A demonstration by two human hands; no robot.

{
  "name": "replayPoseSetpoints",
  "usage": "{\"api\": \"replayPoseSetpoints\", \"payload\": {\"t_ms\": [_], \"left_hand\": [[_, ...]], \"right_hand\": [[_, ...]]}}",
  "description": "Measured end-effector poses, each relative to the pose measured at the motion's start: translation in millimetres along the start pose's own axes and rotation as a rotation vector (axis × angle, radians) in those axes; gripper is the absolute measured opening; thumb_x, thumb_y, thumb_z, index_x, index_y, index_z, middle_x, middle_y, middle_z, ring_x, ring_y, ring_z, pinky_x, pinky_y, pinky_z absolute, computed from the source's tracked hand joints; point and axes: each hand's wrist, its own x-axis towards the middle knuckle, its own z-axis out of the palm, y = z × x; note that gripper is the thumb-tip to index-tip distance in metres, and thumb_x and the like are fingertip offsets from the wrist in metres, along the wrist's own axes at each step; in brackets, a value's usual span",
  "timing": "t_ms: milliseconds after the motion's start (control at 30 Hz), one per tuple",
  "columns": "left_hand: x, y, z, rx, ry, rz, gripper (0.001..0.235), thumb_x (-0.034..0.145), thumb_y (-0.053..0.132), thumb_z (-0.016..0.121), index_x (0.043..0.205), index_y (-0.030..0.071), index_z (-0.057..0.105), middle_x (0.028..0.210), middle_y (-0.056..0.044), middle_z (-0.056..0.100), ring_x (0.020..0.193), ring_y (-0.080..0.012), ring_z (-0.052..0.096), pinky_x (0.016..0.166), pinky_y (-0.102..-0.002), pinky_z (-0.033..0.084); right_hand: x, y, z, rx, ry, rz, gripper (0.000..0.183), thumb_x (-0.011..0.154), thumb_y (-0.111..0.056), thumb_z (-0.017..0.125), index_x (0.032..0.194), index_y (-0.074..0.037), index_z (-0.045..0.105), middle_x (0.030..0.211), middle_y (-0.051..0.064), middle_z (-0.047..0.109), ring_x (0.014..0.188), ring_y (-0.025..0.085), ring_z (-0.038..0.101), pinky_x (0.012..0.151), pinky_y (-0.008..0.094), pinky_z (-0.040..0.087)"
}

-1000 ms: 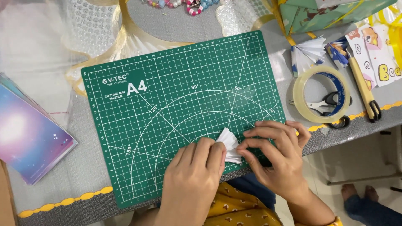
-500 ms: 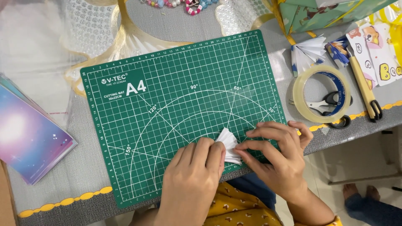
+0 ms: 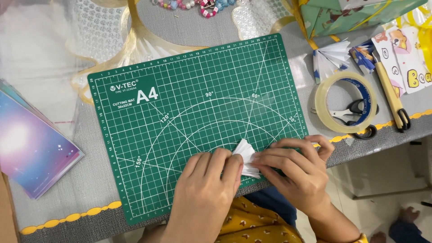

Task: The person folds a small rectangular piece of patterned paper multiple times on a green cutting mat. They fold it in half repeatedly, then fan it out to create a pleated strip, and finally fold it into a small triangular shape.

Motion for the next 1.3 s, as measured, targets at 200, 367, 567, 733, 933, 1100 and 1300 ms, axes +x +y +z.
{"api": "replayPoseSetpoints", "payload": {"t_ms": [200,367,567,733,933,1100,1300], "left_hand": [[1,0,-2,0.022,-0.017,0.016,0.013,0.106,0.019,0.063,0.096,0.012,0.066,0.09,-0.001,0.061,0.08,-0.0166,0.058,0.08,-0.032,0.05],[0,0,1,-0.022,-0.034,0.002,0.012,0.104,0.021,0.066,0.098,0.011,0.067,0.092,-0.002,0.062,0.083,-0.0192,0.059,0.084,-0.036,0.05],[2,4,4,0.001,0.011,0.001,0.017,0.108,0.017,0.059,0.093,0.012,0.066,0.085,-0.001,0.059,0.078,-0.0186,0.057,0.084,-0.036,0.05],[4,7,3,0.049,0.012,-0.009,0.016,0.107,0.018,0.061,0.092,0.012,0.064,0.084,0.0,0.058,0.076,-0.0178,0.056,0.087,-0.036,0.05],[3,8,4,0.061,0.038,-0.033,0.016,0.104,0.021,0.067,0.09,0.014,0.065,0.084,0.0,0.059,0.077,-0.0181,0.057,0.085,-0.035,0.05],[2,8,1,0.045,0.032,-0.057,0.014,0.101,0.021,0.073,0.09,0.015,0.066,0.085,0.002,0.06,0.077,-0.0161,0.058,0.085,-0.035,0.05],[-1,7,1,-0.035,0.063,-0.107,0.014,0.099,0.024,0.076,0.093,0.016,0.068,0.088,0.002,0.061,0.079,-0.017,0.059,0.088,-0.037,0.048]], "right_hand": [[2,-1,-1,0.024,-0.03,0.0,0.007,0.097,-0.014,0.071,0.092,-0.019,0.073,0.089,-0.008,0.074,0.086,0.015,0.067,0.096,0.037,0.026],[1,-1,-1,0.007,-0.028,-0.004,0.007,0.098,-0.015,0.07,0.093,-0.019,0.073,0.089,-0.009,0.074,0.087,0.015,0.068,0.097,0.037,0.026],[0,-2,-1,0.0,-0.026,0.003,0.008,0.098,-0.015,0.069,0.093,-0.019,0.073,0.089,-0.01,0.074,0.086,0.015,0.068,0.097,0.037,0.026],[3,-4,-1,0.015,-0.019,0.017,0.007,0.097,-0.014,0.072,0.092,-0.019,0.072,0.088,-0.01,0.074,0.085,0.014,0.067,0.097,0.036,0.026],[-16,1,2,0.085,-0.139,0.287,0.015,0.082,-0.029,0.088,0.09,-0.025,0.075,0.089,-0.016,0.073,0.091,0.001,0.064,0.104,0.036,0.023],[-4,1,0,0.045,-0.036,0.0,0.013,0.096,-0.016,0.076,0.093,-0.02,0.063,0.097,-0.009,0.077,0.09,0.016,0.068,0.101,0.04,0.027],[-2,-1,-1,0.003,-0.045,0.004,0.009,0.099,-0.014,0.07,0.097,-0.023,0.073,0.095,-0.009,0.073,0.088,0.015,0.067,0.098,0.039,0.028]]}}
